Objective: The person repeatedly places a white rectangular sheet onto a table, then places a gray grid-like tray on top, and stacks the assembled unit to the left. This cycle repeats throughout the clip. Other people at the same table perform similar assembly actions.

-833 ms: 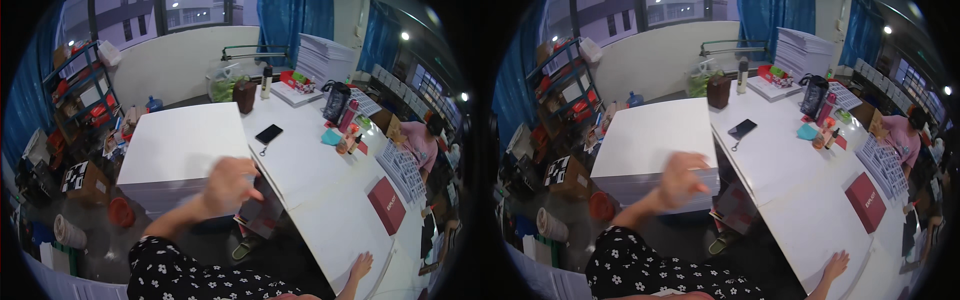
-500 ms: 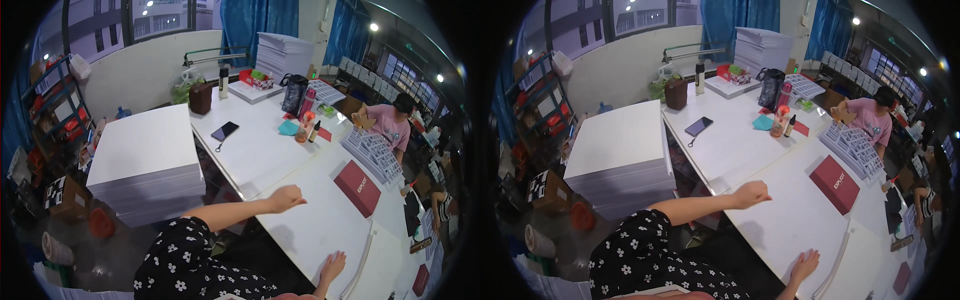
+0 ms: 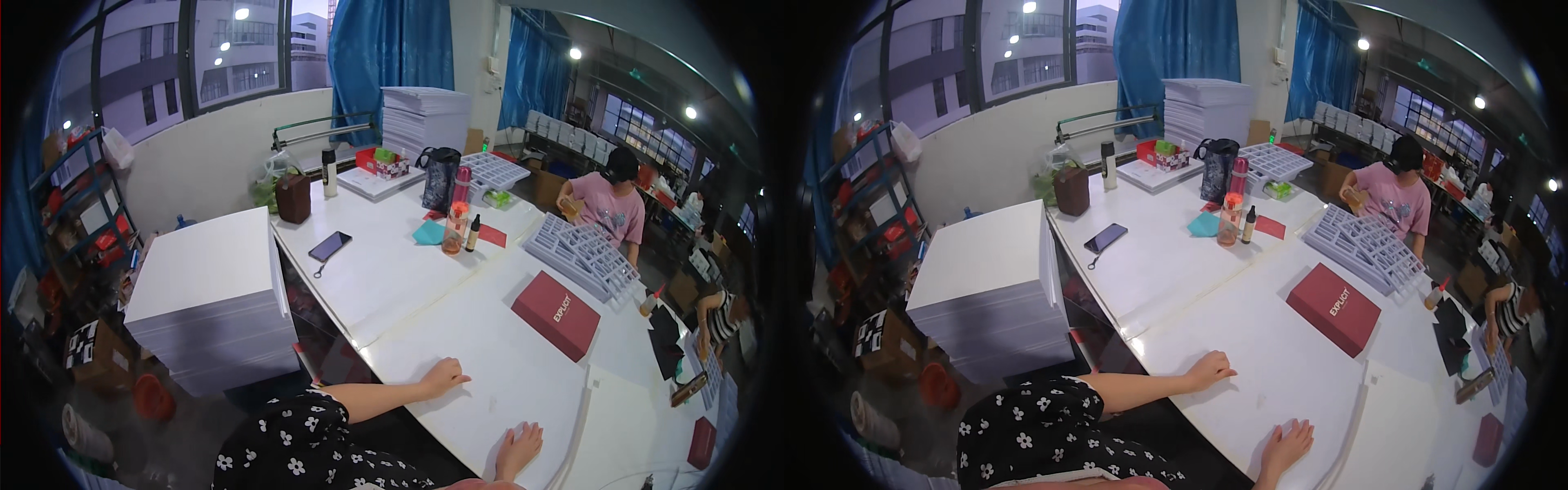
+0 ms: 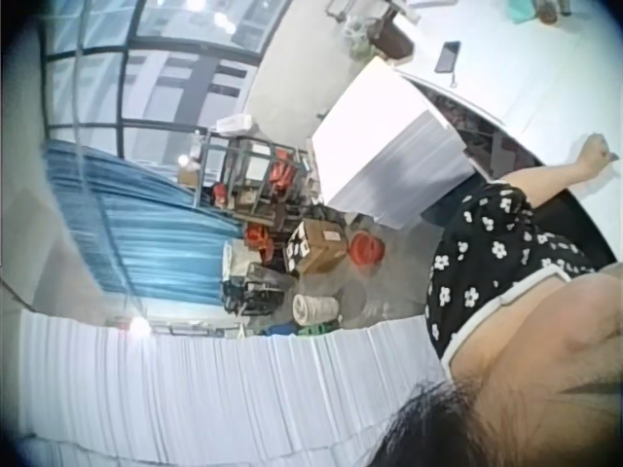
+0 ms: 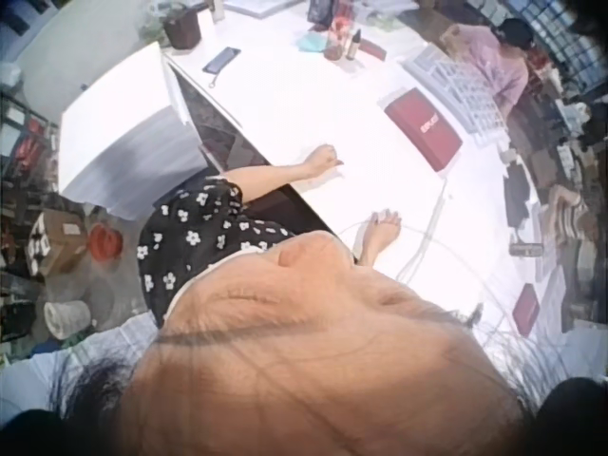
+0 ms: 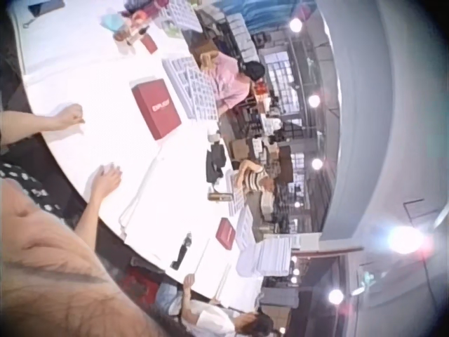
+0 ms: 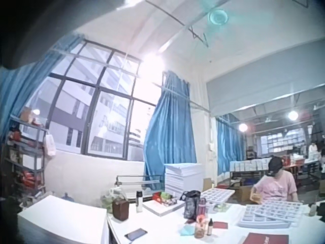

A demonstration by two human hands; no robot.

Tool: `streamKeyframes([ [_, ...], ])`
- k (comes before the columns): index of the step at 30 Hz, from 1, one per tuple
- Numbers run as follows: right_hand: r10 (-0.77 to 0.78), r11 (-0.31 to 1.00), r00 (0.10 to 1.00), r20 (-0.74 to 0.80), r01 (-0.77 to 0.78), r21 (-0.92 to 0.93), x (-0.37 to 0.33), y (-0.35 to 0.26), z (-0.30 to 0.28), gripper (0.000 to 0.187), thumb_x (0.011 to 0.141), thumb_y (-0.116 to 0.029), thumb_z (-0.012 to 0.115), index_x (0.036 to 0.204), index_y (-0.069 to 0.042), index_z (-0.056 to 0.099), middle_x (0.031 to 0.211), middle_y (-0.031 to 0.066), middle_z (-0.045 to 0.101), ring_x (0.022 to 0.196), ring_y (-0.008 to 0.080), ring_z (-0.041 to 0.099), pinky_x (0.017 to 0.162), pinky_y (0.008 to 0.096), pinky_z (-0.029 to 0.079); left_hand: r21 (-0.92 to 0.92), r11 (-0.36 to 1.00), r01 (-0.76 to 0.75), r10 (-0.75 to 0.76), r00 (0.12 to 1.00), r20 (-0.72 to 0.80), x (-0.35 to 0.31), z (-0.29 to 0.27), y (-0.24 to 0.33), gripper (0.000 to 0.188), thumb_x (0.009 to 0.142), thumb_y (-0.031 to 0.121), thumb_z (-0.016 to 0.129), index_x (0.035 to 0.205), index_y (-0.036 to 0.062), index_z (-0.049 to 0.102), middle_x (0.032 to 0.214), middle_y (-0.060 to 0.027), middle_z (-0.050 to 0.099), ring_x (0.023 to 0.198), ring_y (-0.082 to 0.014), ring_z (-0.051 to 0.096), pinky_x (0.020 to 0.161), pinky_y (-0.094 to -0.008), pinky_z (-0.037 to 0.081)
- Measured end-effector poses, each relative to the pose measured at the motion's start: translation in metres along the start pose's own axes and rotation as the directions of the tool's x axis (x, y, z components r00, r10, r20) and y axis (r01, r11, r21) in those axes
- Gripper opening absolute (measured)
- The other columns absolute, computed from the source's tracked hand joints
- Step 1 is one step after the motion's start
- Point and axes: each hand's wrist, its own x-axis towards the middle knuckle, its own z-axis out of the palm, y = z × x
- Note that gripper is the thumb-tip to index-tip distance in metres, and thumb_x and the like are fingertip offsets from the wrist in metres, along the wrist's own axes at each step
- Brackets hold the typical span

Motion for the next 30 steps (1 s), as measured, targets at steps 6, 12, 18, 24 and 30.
streamKeyframes([
  [6,0.012,0.999,0.998,0.067,-0.01,-0.031,-0.001,-0.011,0.001,0.049,0.087,-0.019,0.07,0.13,-0.001,0.054,0.146,0.0214,0.046,0.142,0.0384,0.033,0.118,0.0517,0.022,0.109,0.994,0.028,-0.025,0.999,-0.029,-0.002,-0.001,-0.003,0.022,0.092,0.024,0.066,0.102,0.0055,0.06,0.111,-0.0134,0.061,0.109,-0.0337,0.055,0.094,-0.0443,0.043],
  [12,0.029,0.954,0.99,0.141,-0.069,0.293,0.016,-0.045,0.049,0.042,0.088,-0.02,0.07,0.125,-0.002,0.058,0.145,0.0221,0.049,0.145,0.0382,0.03,0.119,0.0532,0.018,0.167,0.942,-0.289,0.248,0.941,0.228,-0.004,-0.009,0.047,0.078,0.085,0.019,0.071,0.153,0.013,0.033,0.159,-0.0205,0.027,0.143,-0.0374,0.032,0.117,-0.0495,0.026],
  [18,-0.242,0.84,0.963,0.12,0.146,0.523,-0.001,-0.16,0.034,0.02,0.092,-0.019,0.067,0.101,-0.002,0.065,0.11,0.0167,0.064,0.106,0.0324,0.056,0.094,0.0465,0.041,0.149,0.983,-0.104,0.068,0.971,0.23,-0.012,-0.018,0.035,0.086,0.078,0.017,0.07,0.155,0.0135,0.03,0.159,-0.0225,0.026,0.142,-0.0408,0.032,0.118,-0.0502,0.025],
  [24,-0.169,0.764,0.985,0.027,0.114,0.635,-0.008,-0.138,0.045,0.014,0.093,-0.013,0.065,0.095,0.0,0.064,0.094,0.0136,0.062,0.081,0.0265,0.058,0.072,0.0375,0.049,0.081,0.989,-0.122,0.105,0.976,0.189,-0.011,-0.016,0.035,0.087,0.074,0.016,0.073,0.152,0.0141,0.034,0.157,-0.0213,0.031,0.14,-0.0428,0.034,0.116,-0.05,0.03],
  [30,-0.067,0.677,0.992,-0.106,0.123,0.725,-0.006,-0.158,0.031,0.012,0.094,-0.006,0.06,0.104,0.0,0.062,0.088,0.0101,0.06,0.08,0.0198,0.059,0.067,0.0296,0.05,-0.037,0.995,0.097,-0.095,0.994,0.06,-0.004,-0.017,0.041,0.075,0.08,0.017,0.073,0.147,0.008,0.041,0.151,-0.0228,0.04,0.134,-0.0431,0.043,0.111,-0.0468,0.037],
])
